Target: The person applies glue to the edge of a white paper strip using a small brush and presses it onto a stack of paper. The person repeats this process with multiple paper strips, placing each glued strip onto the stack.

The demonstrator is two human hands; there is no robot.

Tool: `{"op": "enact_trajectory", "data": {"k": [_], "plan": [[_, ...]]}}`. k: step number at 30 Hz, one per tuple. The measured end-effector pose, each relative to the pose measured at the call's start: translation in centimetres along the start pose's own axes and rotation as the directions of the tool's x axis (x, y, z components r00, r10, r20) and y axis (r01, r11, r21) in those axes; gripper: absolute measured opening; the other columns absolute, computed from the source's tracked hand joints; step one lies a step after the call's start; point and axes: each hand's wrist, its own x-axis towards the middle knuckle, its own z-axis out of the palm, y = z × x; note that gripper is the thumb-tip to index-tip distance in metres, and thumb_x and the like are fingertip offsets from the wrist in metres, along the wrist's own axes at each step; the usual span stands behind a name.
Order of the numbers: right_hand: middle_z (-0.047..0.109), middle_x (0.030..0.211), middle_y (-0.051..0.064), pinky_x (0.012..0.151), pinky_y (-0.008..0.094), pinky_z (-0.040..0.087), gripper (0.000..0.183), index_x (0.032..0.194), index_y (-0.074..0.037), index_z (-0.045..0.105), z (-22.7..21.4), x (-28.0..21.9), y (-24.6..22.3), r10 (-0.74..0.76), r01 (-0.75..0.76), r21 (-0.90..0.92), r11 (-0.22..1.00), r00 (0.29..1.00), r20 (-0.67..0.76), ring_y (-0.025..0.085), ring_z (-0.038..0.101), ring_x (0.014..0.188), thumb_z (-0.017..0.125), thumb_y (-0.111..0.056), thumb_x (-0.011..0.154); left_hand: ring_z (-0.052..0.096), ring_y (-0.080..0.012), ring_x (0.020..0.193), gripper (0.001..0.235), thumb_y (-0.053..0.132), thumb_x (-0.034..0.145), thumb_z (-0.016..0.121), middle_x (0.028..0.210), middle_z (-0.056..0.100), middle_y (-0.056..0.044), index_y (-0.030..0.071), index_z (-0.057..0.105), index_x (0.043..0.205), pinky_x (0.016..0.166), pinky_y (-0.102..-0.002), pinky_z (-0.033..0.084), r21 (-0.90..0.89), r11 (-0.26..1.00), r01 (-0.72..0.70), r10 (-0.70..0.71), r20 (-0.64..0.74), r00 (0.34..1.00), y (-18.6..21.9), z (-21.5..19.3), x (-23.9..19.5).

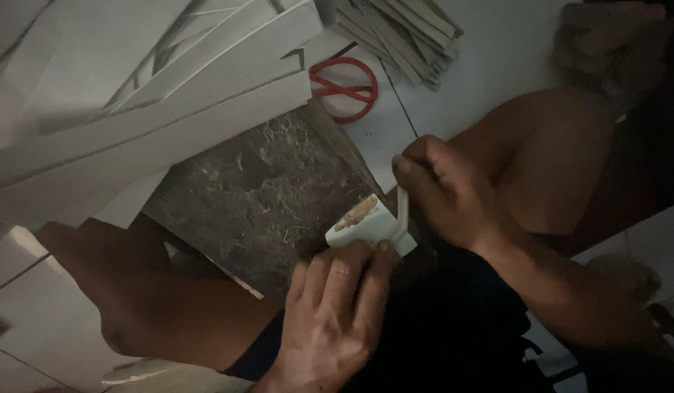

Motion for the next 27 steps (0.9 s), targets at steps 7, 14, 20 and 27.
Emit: {"op": "enact_trajectory", "data": {"k": [7, 14, 20, 27], "plan": [[0.066, 0.078, 0.006, 0.059, 0.028, 0.052, 0.032, 0.101, -0.002, 0.064, -0.5, 1.0, -0.4, 0.128, -0.128, -0.060, 0.990, 0.992, 0.002, 0.011, 0.062, 0.068, 0.055, -0.032, 0.104, 0.062, -0.0195, 0.098, 0.028, 0.006, 0.095, 0.072, 0.112, 0.061, -0.011, 0.003, 0.072, 0.122, 0.076, -0.037, 0.051, -0.001, 1.000, -0.007, 0.007, 0.012, 1.000, -0.1, 0.0, 0.0], [0.065, 0.080, 0.007, 0.063, 0.030, 0.053, 0.034, 0.100, -0.003, 0.065, -0.5, 2.3, 0.7, 0.142, -0.141, -0.110, 0.984, 0.990, 0.000, 0.013, 0.063, 0.071, 0.054, -0.035, 0.104, 0.064, -0.0207, 0.100, 0.031, 0.004, 0.091, 0.070, 0.114, 0.062, -0.013, 0.003, 0.073, 0.122, 0.075, -0.037, 0.050, -0.011, 1.000, -0.009, 0.010, 0.020, 1.000, 0.0, 0.0, 0.0], [0.062, 0.082, 0.011, 0.069, 0.032, 0.050, 0.038, 0.099, -0.001, 0.064, -0.3, 3.2, 1.9, 0.069, -0.069, -0.052, 0.996, 0.998, -0.008, 0.016, 0.058, 0.078, 0.055, -0.037, 0.107, 0.064, -0.0199, 0.100, 0.029, 0.006, 0.094, 0.069, 0.115, 0.063, -0.011, 0.001, 0.072, 0.123, 0.077, -0.037, 0.049, -0.022, 1.000, -0.012, 0.012, 0.000, 1.000, -0.2, -0.2, 0.0], [0.067, 0.084, 0.009, 0.067, 0.033, 0.053, 0.037, 0.101, -0.004, 0.066, -0.2, 4.7, 2.4, 0.214, -0.214, -0.164, 0.963, 0.977, -0.017, 0.016, 0.064, 0.076, 0.054, -0.039, 0.103, 0.064, -0.0202, 0.100, 0.027, 0.007, 0.095, 0.067, 0.114, 0.064, -0.011, 0.003, 0.072, 0.121, 0.079, -0.038, 0.050, -0.033, 0.999, 0.006, -0.006, 0.000, 1.000, -0.1, 0.1, 0.3]]}}
